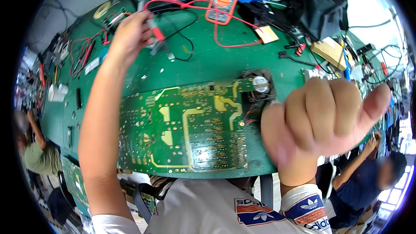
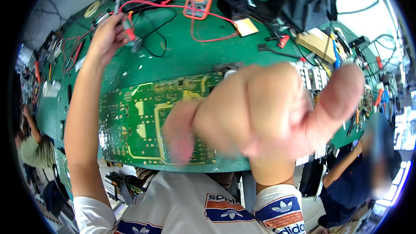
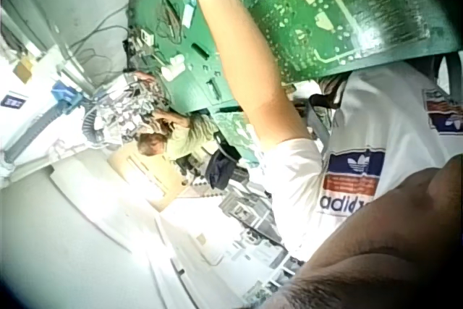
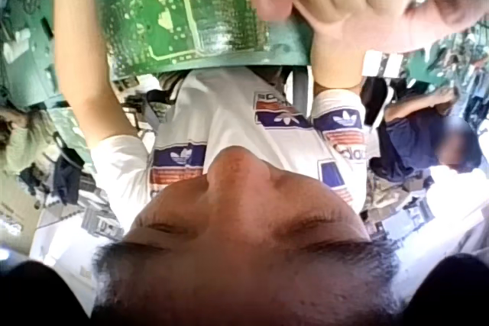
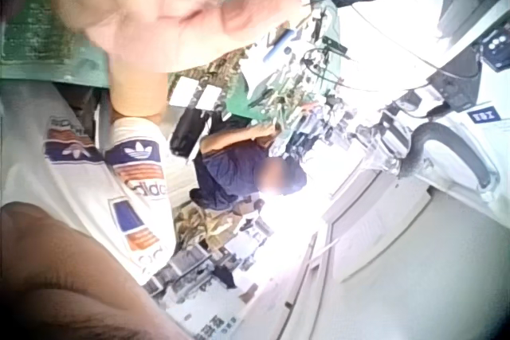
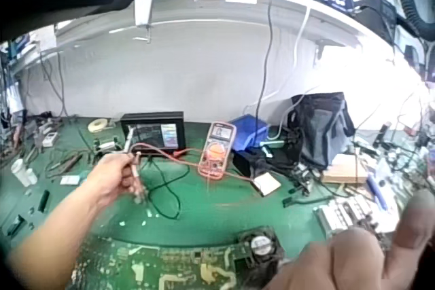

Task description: The person tests components on a green circuit board using multimeter probes, touching the tips to various soldered points and pointing at specific chips on the board.

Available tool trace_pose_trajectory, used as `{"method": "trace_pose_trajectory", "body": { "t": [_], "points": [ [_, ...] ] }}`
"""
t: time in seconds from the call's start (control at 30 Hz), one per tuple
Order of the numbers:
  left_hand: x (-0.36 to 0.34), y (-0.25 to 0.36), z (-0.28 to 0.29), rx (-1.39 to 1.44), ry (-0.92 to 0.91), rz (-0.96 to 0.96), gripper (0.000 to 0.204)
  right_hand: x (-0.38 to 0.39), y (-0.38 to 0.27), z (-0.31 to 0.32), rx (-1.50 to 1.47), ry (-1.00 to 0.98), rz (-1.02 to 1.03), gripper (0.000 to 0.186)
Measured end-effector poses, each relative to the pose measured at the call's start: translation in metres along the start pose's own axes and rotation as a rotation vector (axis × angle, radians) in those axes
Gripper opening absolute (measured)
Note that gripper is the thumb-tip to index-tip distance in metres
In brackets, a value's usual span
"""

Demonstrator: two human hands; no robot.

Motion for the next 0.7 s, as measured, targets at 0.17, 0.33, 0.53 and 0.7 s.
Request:
{"method": "trace_pose_trajectory", "body": {
  "t": [0.17, 0.33, 0.53, 0.7],
  "points": [
    [-0.033, -0.024, 0.022, -0.644, 0.061, 0.004, 0.027, 0.012, -0.004, -0.046, -0.192, -0.189, -0.170, 0.062],
    [-0.031, -0.022, 0.033, -1.191, 0.220, -0.300, 0.043, 0.022, -0.008, -0.052, -0.164, -0.231, -0.164, 0.058],
    [-0.041, -0.049, 0.043, -1.377, 0.155, -0.210, 0.055, 0.031, -0.008, -0.053, -0.131, -0.235, -0.145, 0.054],
    [-0.036, -0.059, 0.028, -1.447, 0.126, -0.268, 0.054, 0.034, -0.014, -0.056, -0.079, -0.219, -0.141, 0.050]
  ]
}}
Point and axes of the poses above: each hand's wrist, its own x-axis away from the middle knuckle, its own z-axis out of the back of the hand, y = z × x, the point moved 7 cm from there along -x, towards the middle knuckle, and after that the axes turned 15 degrees about -x, right-handed, at the moved point
